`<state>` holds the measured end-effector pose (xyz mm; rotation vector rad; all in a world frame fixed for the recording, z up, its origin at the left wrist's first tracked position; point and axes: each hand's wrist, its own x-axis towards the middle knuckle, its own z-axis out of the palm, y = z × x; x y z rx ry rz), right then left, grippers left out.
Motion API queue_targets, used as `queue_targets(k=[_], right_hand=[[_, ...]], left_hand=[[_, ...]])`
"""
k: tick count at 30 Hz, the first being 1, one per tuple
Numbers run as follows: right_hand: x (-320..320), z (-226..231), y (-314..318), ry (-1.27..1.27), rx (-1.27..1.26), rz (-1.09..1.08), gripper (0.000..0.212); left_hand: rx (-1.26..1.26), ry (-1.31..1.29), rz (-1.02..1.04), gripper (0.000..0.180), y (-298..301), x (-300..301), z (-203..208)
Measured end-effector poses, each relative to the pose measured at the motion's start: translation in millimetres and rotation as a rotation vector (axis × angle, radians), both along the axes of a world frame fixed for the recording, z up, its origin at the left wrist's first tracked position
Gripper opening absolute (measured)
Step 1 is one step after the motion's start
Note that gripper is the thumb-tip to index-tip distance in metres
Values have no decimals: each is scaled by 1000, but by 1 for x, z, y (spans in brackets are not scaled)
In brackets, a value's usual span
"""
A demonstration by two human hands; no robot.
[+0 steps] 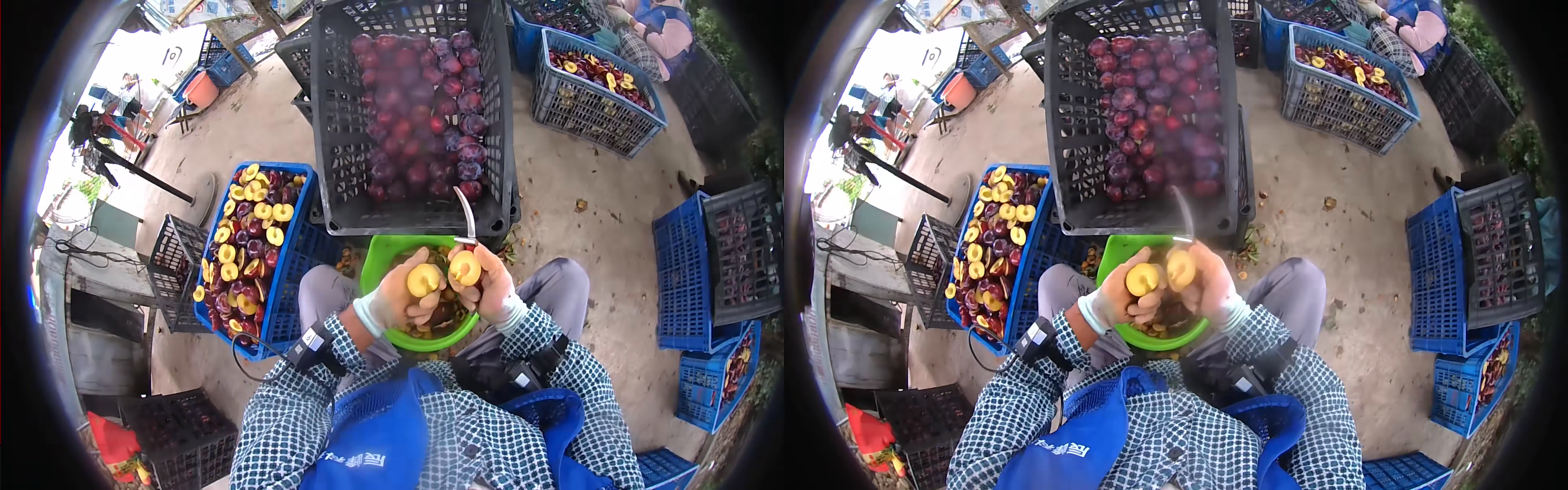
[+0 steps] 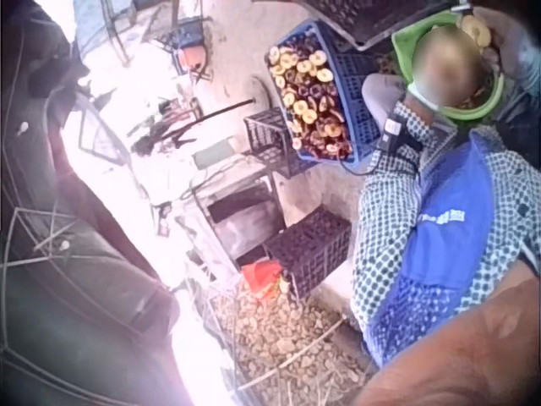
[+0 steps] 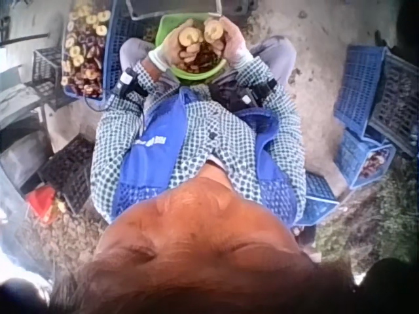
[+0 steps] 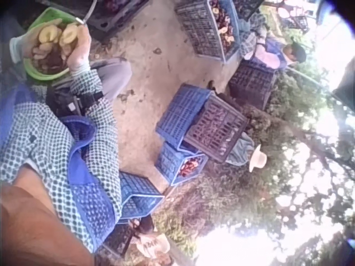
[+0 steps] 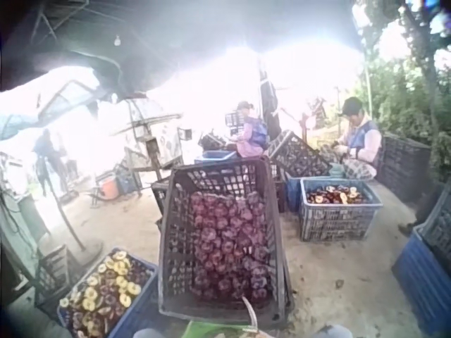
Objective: Slicing stone fruit with a curved knife and placing them in a bucket.
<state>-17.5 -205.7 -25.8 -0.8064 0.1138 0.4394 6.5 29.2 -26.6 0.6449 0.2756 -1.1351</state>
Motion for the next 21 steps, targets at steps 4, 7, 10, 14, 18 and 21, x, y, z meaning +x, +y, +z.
queue_targets(k=[4, 7, 10, 14, 18, 21], right_hand=[[1, 6, 1, -134, -228, 12, 38], [1, 0, -15, -506, -740, 40, 26], [11, 15, -20, -190, -345, -235, 21], [25, 19, -23, -22, -269, -323, 18], [36, 20, -26, 17, -289, -335, 19], [46, 22, -28, -13, -318, -332, 20]], left_hand=[[256, -203, 47, 71, 12, 14, 22], [365, -432, 137, 67, 35, 49, 29], [555, -894, 107, 52, 38, 111, 35], [1440, -1624, -187, 37, -2, 218, -26], [1768, -1532, -741, 54, -37, 280, -70], [1748, -1518, -793, 60, -43, 293, -85]])
